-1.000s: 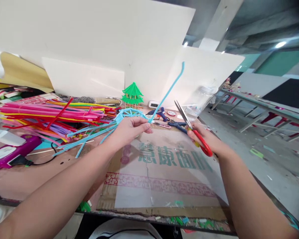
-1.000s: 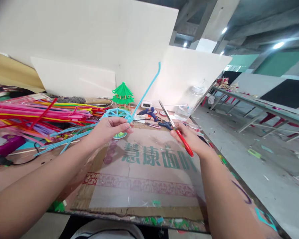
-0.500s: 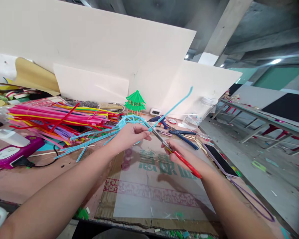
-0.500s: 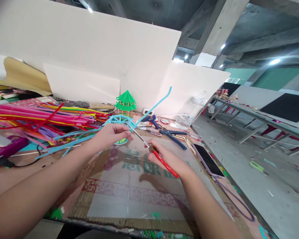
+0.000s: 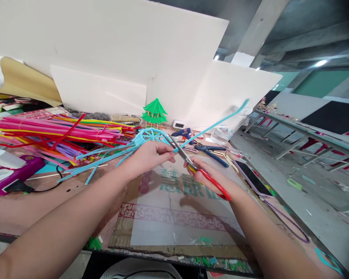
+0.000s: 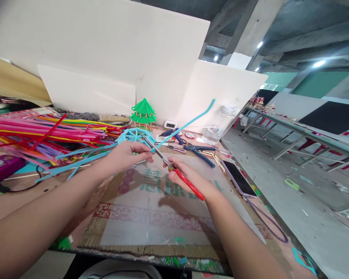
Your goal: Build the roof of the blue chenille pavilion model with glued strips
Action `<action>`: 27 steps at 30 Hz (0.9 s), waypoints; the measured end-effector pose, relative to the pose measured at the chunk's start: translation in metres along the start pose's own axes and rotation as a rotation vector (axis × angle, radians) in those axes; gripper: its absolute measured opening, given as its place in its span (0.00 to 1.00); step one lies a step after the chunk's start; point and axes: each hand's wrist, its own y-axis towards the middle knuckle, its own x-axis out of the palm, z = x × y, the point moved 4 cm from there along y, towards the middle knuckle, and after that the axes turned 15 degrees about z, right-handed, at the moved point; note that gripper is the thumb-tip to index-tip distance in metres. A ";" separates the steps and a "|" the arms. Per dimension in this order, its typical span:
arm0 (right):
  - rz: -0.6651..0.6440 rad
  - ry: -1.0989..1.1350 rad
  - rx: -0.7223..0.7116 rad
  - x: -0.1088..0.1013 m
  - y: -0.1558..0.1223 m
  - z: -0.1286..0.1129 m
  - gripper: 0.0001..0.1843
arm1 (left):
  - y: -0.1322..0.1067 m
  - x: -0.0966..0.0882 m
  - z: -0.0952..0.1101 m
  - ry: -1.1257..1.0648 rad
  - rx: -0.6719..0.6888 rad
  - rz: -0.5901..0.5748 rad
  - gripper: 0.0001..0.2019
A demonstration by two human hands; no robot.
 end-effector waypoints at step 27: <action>0.067 -0.049 0.101 -0.012 0.003 0.005 0.23 | 0.000 0.003 0.000 -0.073 -0.093 -0.032 0.12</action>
